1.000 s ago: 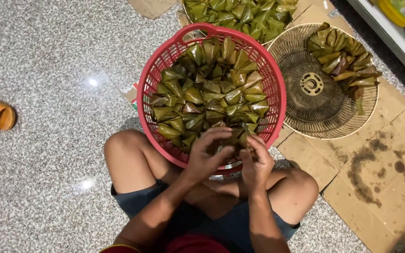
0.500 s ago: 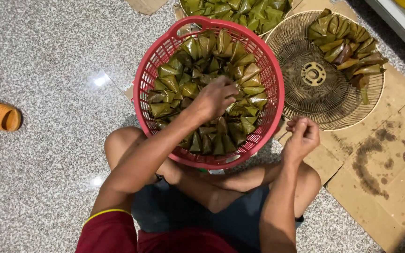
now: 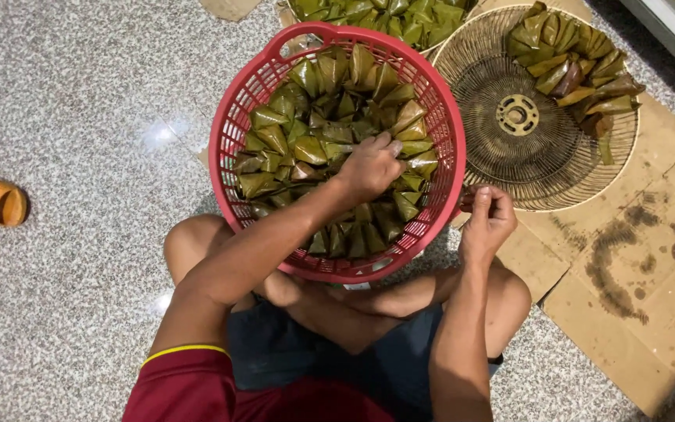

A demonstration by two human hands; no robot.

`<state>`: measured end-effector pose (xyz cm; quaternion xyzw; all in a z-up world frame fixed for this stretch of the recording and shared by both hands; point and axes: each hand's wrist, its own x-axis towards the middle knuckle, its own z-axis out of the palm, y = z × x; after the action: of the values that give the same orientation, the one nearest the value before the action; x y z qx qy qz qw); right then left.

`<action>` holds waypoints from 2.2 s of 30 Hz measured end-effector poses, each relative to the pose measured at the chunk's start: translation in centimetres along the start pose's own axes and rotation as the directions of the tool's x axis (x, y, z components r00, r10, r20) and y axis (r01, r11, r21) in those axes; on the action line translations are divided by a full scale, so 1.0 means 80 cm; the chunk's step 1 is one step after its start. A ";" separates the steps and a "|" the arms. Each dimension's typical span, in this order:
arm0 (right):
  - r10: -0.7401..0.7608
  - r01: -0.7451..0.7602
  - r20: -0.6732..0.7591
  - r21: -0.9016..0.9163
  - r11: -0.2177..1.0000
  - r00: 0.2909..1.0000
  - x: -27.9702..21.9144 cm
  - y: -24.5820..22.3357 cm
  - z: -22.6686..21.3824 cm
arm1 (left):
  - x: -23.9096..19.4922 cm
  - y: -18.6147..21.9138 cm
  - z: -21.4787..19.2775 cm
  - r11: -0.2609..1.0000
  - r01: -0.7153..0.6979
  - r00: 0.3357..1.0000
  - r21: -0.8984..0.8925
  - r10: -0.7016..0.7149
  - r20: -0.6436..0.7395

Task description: Organizing and sorting small snacks wrapped in banana leaves into different containers while sitting on the floor.

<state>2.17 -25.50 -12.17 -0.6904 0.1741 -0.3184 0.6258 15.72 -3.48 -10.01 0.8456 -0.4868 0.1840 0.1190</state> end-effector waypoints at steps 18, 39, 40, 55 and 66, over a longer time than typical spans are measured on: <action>0.025 -0.025 0.002 0.033 0.999 1.000 0.003 0.003 0.005 | -0.015 0.017 0.049 0.986 0.159 0.936 -0.046 -0.137 0.323; -0.116 0.129 0.064 -0.669 0.732 0.991 0.152 0.069 -0.092 | -0.365 -0.053 -0.218 0.504 0.768 0.158 -0.395 -0.747 -0.646; -0.114 0.126 0.062 -0.674 0.728 0.992 0.167 0.086 -0.105 | -0.390 -0.061 -0.198 0.502 0.767 0.159 -0.400 -0.752 -0.640; -0.047 -0.066 -0.072 -0.991 0.113 0.996 0.235 0.226 -0.260 | -0.291 -0.143 -0.204 0.533 0.670 0.286 -0.517 -0.828 -0.482; 0.375 -0.258 -0.199 -0.960 0.112 0.905 0.223 0.202 -0.255 | -0.248 -0.101 -0.193 0.338 0.661 0.184 -0.670 -0.939 -0.292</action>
<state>4.46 -54.83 -23.67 -0.8868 0.4484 0.0378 0.1056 10.62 21.89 -4.75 0.8027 0.0977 0.2643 0.5256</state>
